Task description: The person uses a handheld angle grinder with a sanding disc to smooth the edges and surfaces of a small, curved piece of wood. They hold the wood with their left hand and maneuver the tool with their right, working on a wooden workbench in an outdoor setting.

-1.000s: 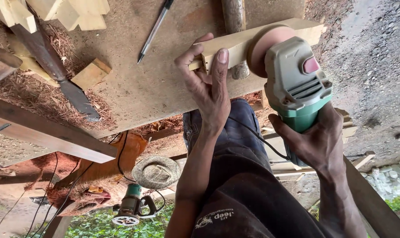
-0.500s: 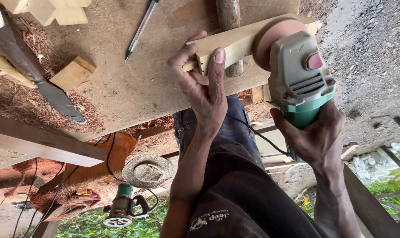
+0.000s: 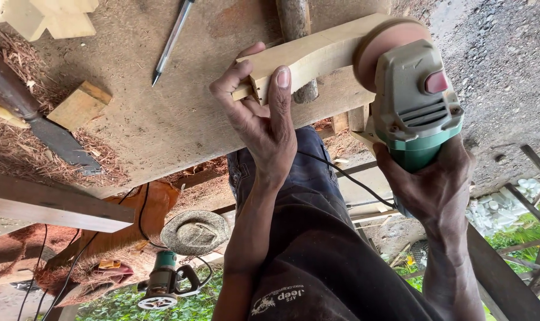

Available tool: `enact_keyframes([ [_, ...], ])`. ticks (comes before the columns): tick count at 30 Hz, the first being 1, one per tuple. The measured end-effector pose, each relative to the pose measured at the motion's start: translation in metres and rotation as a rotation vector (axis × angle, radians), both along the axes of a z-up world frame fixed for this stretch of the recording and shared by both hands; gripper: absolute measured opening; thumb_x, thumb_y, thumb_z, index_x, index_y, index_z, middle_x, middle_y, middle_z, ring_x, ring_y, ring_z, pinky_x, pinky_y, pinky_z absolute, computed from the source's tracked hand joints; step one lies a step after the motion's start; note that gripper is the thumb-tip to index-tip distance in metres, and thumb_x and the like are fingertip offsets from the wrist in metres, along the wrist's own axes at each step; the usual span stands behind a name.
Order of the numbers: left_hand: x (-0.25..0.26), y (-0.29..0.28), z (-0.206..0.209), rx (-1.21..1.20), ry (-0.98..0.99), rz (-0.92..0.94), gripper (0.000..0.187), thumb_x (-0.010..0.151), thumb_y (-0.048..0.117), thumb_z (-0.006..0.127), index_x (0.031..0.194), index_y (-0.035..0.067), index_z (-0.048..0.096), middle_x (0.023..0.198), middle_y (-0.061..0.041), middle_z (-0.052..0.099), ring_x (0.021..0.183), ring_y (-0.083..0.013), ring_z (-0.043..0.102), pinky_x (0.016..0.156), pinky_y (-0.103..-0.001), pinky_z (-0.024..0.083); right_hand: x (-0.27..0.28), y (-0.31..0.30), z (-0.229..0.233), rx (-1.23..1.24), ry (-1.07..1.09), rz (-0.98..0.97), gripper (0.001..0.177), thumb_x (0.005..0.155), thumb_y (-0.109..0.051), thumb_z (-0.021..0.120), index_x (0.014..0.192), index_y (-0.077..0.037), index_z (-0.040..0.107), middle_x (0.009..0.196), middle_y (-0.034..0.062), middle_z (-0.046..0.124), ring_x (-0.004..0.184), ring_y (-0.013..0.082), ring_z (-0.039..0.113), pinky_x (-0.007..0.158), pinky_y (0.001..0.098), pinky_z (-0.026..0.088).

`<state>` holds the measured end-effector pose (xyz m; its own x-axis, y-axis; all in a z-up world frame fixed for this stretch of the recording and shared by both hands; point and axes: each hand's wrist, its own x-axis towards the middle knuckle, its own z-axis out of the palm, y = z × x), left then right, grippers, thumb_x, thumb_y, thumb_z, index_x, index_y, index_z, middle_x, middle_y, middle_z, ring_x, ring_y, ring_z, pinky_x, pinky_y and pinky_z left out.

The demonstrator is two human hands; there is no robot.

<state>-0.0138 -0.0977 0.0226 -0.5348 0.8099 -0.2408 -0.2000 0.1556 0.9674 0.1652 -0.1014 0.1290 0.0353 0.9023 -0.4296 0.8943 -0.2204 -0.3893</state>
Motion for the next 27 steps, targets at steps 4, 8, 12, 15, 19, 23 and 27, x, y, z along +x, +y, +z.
enact_keyframes([
  [4,0.001,-0.002,-0.003,-0.001,0.026,0.009,0.03,0.111,0.018,0.061,0.132,0.016,0.039,0.143,-0.014,0.054,0.119,-0.0224,0.061,0.091,-0.032,0.06,0.007,-0.002,0.001,0.011,-0.067,-0.02,0.068,0.09,-0.022,0.085,0.141,0.012,0.057,0.097,0.0202,0.071,0.073,0.0268,0.059,0.065,0.0423,0.05],
  [8,0.002,-0.002,-0.006,0.018,0.03,0.024,0.029,0.11,0.018,0.06,0.13,0.016,0.039,0.142,-0.014,0.054,0.121,-0.0235,0.061,0.091,-0.034,0.062,0.014,-0.007,0.0,0.069,-0.086,-0.062,0.053,0.092,-0.019,0.087,0.129,0.01,0.062,0.097,0.0171,0.066,0.077,0.0235,0.051,0.07,0.0414,0.048],
  [12,0.002,-0.002,-0.003,0.015,0.04,0.011,0.028,0.111,0.017,0.058,0.131,0.016,0.038,0.143,-0.015,0.053,0.122,-0.0252,0.061,0.091,-0.035,0.064,0.009,-0.002,-0.001,-0.064,0.057,-0.15,0.042,0.088,-0.02,0.086,0.112,0.006,0.064,0.095,0.0119,0.068,0.08,0.0204,0.056,0.071,0.0363,0.049],
  [15,0.001,-0.002,-0.003,0.012,0.066,0.003,0.028,0.112,0.021,0.058,0.131,0.017,0.038,0.143,-0.014,0.053,0.125,-0.0247,0.06,0.094,-0.035,0.062,-0.001,-0.001,-0.004,-0.138,0.063,-0.133,0.048,0.084,-0.026,0.086,0.114,0.005,0.065,0.102,0.0141,0.071,0.088,0.0217,0.06,0.075,0.0379,0.051],
  [19,0.002,-0.001,-0.002,0.007,0.051,0.006,0.029,0.111,0.018,0.059,0.131,0.017,0.038,0.142,-0.014,0.054,0.124,-0.0239,0.06,0.092,-0.033,0.06,-0.009,-0.004,-0.009,-0.168,0.185,-0.158,0.048,0.081,-0.021,0.085,0.114,0.006,0.064,0.101,0.0145,0.072,0.087,0.0217,0.064,0.073,0.0345,0.055],
  [23,0.002,-0.001,-0.001,0.009,0.02,0.012,0.029,0.111,0.018,0.059,0.131,0.017,0.038,0.143,-0.016,0.052,0.127,-0.0254,0.058,0.096,-0.035,0.061,-0.011,-0.004,-0.011,-0.173,0.163,-0.13,0.046,0.079,-0.022,0.086,0.106,0.005,0.061,0.095,0.0145,0.069,0.081,0.0219,0.062,0.067,0.0348,0.052],
  [27,0.001,0.0,0.002,0.004,0.052,0.006,0.029,0.111,0.017,0.059,0.131,0.017,0.038,0.141,-0.015,0.053,0.119,-0.0235,0.061,0.088,-0.032,0.061,-0.009,-0.004,-0.012,-0.175,0.044,-0.124,0.046,0.079,-0.028,0.089,0.101,0.002,0.062,0.089,0.0121,0.07,0.077,0.0198,0.06,0.064,0.0375,0.05],
])
